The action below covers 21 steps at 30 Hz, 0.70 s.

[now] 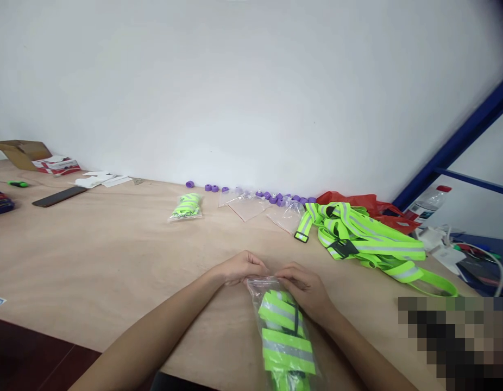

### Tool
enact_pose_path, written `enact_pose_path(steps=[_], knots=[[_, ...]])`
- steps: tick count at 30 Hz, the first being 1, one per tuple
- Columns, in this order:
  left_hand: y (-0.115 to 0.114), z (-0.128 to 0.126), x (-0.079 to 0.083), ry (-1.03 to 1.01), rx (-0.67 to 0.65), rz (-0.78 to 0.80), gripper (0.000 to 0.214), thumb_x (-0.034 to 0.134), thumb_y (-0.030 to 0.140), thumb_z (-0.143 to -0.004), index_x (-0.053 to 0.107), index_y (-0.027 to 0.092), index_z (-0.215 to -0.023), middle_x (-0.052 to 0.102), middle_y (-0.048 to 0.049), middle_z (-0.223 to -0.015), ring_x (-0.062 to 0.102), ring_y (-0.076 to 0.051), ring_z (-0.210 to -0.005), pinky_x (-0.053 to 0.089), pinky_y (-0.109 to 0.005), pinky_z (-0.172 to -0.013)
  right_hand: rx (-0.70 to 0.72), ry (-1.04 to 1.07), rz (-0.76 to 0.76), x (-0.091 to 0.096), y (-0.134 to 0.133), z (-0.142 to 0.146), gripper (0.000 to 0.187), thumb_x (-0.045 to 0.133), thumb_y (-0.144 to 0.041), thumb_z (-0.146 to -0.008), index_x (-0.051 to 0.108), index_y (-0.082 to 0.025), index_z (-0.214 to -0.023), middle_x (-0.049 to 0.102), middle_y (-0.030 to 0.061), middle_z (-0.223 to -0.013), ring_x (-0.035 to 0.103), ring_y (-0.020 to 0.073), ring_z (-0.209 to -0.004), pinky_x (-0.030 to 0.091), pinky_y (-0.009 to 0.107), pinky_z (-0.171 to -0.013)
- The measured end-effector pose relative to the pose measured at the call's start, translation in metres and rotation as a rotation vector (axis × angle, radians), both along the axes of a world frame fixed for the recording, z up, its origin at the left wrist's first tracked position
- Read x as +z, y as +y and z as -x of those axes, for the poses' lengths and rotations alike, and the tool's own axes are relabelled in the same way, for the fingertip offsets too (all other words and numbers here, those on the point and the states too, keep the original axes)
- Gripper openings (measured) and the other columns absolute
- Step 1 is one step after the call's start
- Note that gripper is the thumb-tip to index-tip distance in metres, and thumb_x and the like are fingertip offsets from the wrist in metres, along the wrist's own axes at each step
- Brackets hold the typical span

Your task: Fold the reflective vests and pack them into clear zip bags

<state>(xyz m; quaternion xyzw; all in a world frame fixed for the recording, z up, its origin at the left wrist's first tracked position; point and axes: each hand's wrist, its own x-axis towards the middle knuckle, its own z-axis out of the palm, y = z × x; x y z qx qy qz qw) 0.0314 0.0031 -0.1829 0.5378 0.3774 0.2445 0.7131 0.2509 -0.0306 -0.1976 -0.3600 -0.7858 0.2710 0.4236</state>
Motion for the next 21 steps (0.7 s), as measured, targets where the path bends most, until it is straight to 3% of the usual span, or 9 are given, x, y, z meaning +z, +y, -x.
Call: enact_pose_path(steps=[10, 21], knots=[[0.009, 0.014, -0.005, 0.013, -0.202, 0.031, 0.036, 0.084, 0.032, -0.061, 0.079, 0.014, -0.092, 0.067, -0.0002, -0.066, 0.050, -0.007, -0.049, 0.037, -0.019, -0.047, 0.063, -0.022, 0.014, 0.008, -0.007, 0.006, 0.019, 0.053, -0.016, -0.093, 0.067, -0.023, -0.082, 0.069, 0.0025, -0.080, 0.065, 0.0164, -0.076, 0.049, 0.025, -0.069], [-0.002, 0.002, 0.001, 0.085, -0.157, -0.164, 0.025, 0.076, 0.037, -0.073, 0.074, 0.012, -0.076, 0.054, 0.0040, -0.053, 0.039, -0.006, -0.046, 0.029, -0.020, -0.045, 0.094, -0.023, 0.120, 0.005, -0.006, 0.008, 0.015, 0.054, -0.020, -0.091, 0.066, -0.021, -0.082, 0.067, 0.0038, -0.084, 0.064, 0.0176, -0.081, 0.048, 0.027, -0.073]])
